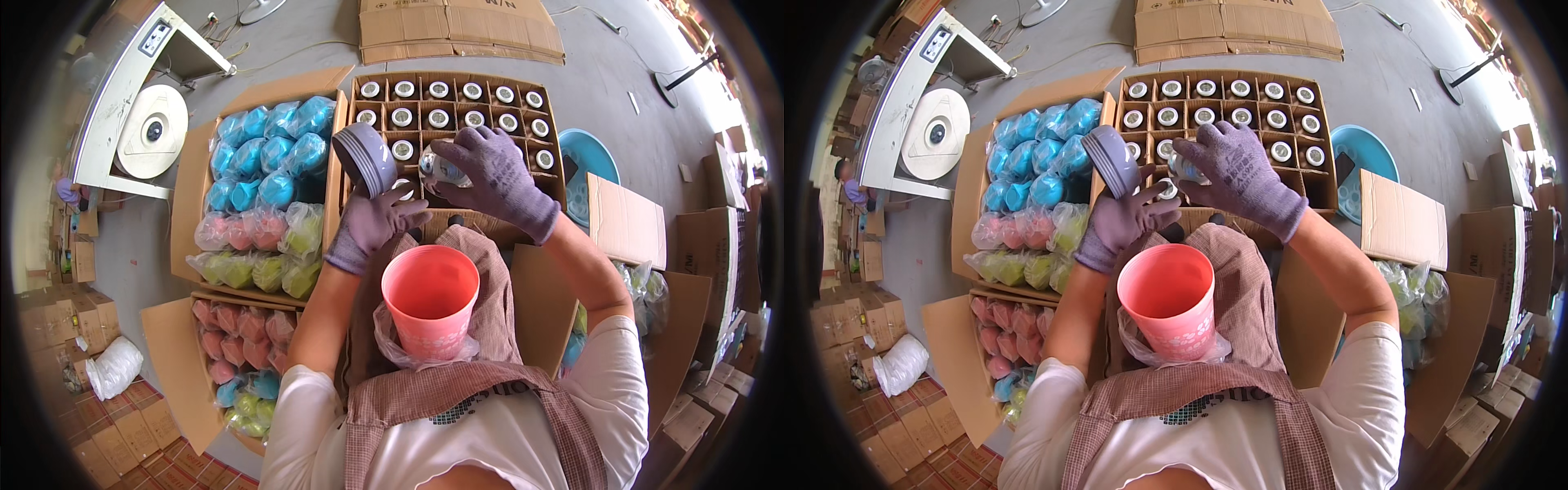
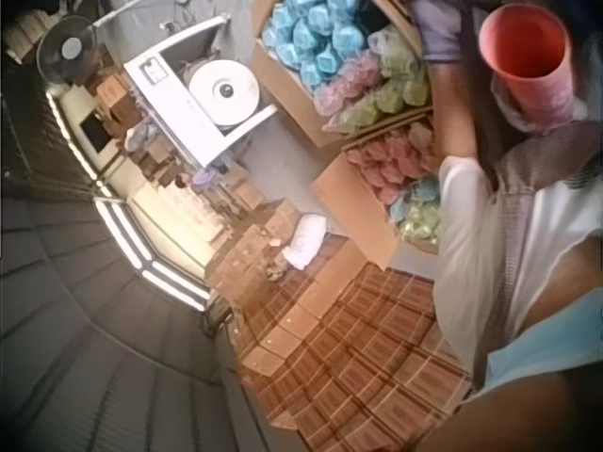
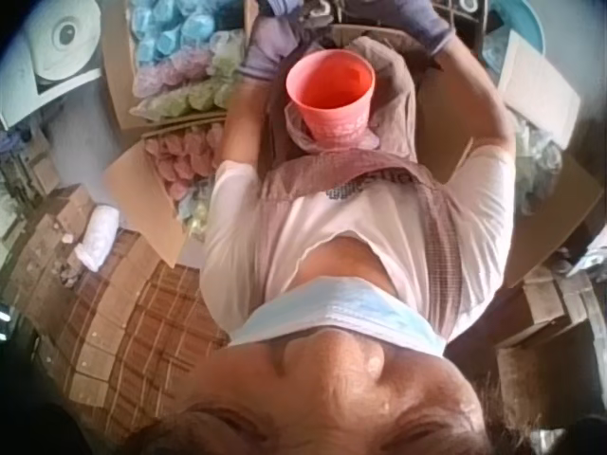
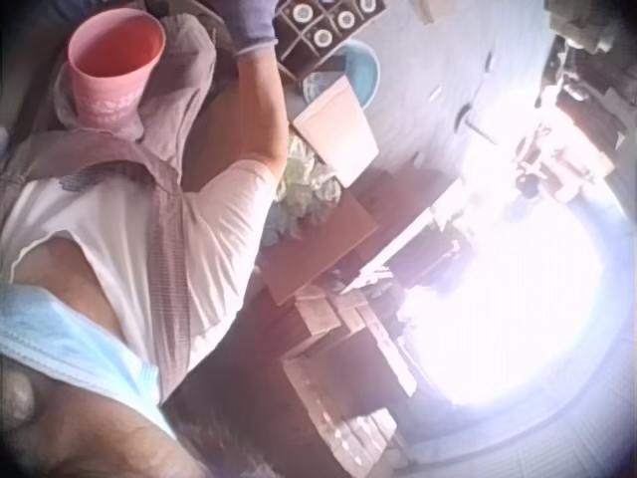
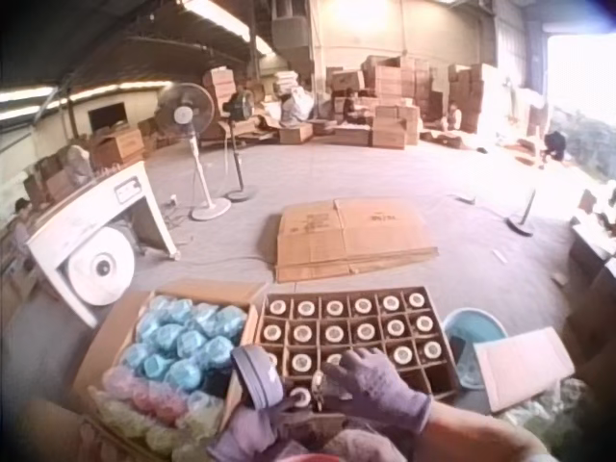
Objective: The person places bottles into a large insulated container, secures the lid by hand, and then places the assembled units into a cardboard box.
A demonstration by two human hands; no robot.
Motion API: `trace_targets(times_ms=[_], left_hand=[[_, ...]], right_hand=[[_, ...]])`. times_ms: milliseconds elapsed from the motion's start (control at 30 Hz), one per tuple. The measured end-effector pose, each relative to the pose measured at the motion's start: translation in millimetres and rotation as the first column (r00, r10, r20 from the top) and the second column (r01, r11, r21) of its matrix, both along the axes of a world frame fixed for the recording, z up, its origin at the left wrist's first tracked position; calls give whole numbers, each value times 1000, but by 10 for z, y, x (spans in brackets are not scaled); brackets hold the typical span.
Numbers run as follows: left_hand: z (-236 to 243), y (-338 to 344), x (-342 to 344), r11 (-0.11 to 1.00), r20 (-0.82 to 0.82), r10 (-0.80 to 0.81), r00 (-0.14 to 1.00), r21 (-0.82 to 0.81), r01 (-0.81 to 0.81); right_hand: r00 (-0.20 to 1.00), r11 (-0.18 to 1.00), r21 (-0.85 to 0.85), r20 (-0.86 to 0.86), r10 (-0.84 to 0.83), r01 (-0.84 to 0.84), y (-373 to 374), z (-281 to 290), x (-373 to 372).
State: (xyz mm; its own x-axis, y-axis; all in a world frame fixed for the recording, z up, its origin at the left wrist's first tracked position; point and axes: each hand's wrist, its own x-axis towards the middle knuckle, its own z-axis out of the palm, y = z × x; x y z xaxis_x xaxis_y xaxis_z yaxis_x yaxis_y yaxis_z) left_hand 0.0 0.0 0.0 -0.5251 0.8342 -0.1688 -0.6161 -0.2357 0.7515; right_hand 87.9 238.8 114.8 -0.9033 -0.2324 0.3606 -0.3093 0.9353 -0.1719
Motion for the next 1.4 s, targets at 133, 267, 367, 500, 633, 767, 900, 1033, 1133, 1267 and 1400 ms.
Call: trace_targets(times_ms=[133, 267, 367, 500, 633, 767, 900, 1033, 1133, 1267, 1400], left_hand=[[413, 61, -28, 1000, -378, -5, 926, -1, 5], [551, 169, 316, 969, -188, 247, 951, 77, -236], [674, -22, 412, 975, -501, 200, 842, 19, -220], [733, -17, 659, 894, 26, 122, 992, 431, -121], [626, -182, 849, 953, -327, 294, 898, 171, -249], [611, -289, 848, 918, 48, 144, 988, 367, -151], [562, -343, 770, 933, 376, 221, 900, 188, -308], [946, -366, 707, 886, 135, 451, 882, 48, -460], [941, -390, 664, 880, -1, 475, 880, 25, -474], [1061, -405, 725, 847, -131, 531, 837, 36, -531], [1402, -191, 878, 814, -175, 580, 796, 89, -574]], right_hand=[[948, 952, 248, -215, 235, -179, -455, 834, 332], [867, 818, 419, -126, 483, -395, -648, 983, 680], [938, 923, -167, -40, 344, -346, -515, 1234, 684], [980, 882, -468, -142, -138, 57, -289, 951, 345], [936, 765, -645, 268, 228, -2, -373, 841, 380], [796, 713, -689, 354, 492, -135, -429, 750, 515], [587, 696, -717, 549, 595, -36, -460, 555, 558], [544, 795, -607, 667, 509, 1, -606, 563, 498], [591, 879, -476, 704, 395, -22, -689, 462, 492], [776, 919, -392, 563, 283, -52, -769, 725, 655], [991, 978, -174, -52, -127, 117, -1000, 770, 663]])
